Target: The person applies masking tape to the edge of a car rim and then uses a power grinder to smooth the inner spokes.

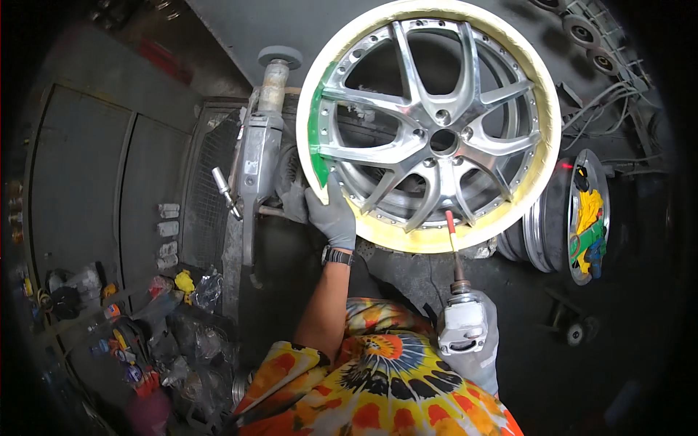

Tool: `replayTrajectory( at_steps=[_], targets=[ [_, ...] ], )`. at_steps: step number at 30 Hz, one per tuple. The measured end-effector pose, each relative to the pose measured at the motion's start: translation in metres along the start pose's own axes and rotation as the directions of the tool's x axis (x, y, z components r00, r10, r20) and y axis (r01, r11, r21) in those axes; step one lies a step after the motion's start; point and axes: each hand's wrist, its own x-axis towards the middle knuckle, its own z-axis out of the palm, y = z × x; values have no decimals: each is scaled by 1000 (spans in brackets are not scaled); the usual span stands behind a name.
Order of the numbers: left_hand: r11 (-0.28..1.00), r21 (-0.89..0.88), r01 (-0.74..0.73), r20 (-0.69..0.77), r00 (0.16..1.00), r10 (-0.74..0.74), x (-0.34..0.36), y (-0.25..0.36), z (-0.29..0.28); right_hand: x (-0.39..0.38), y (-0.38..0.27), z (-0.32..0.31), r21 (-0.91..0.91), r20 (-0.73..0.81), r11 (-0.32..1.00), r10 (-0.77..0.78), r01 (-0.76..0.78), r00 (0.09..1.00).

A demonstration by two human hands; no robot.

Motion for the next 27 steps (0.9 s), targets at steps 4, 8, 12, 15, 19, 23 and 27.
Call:
replayTrajectory(
  at_steps=[4,8,12,15,19,23,27],
  targets=[
    [1000,0,23,155,988,-23,5,-15,-16,19,-7,20,-113,39,986,-120,124,992],
    [992,106,71,357,928,-105,-9,-13,-78,33,-9,37,-10,86,992,-121,123,989],
    [921,87,380,496,785,-370,-34,73,-145,47,-18,55,-44,92,983,-175,180,980],
    [877,14,479,899,378,-221,-17,106,-154,60,-28,70,19,112,990,-139,138,984],
    [537,-5,844,1000,8,-3,1,89,-129,69,-38,91,-76,82,983,-159,165,984],
    [481,256,838,935,-341,96,27,83,-95,77,-50,106,-159,-9,975,-159,156,987],
    [355,283,891,949,-313,30,19,71,-82,82,-59,115,-166,-48,984,-70,61,996]
  ],
)
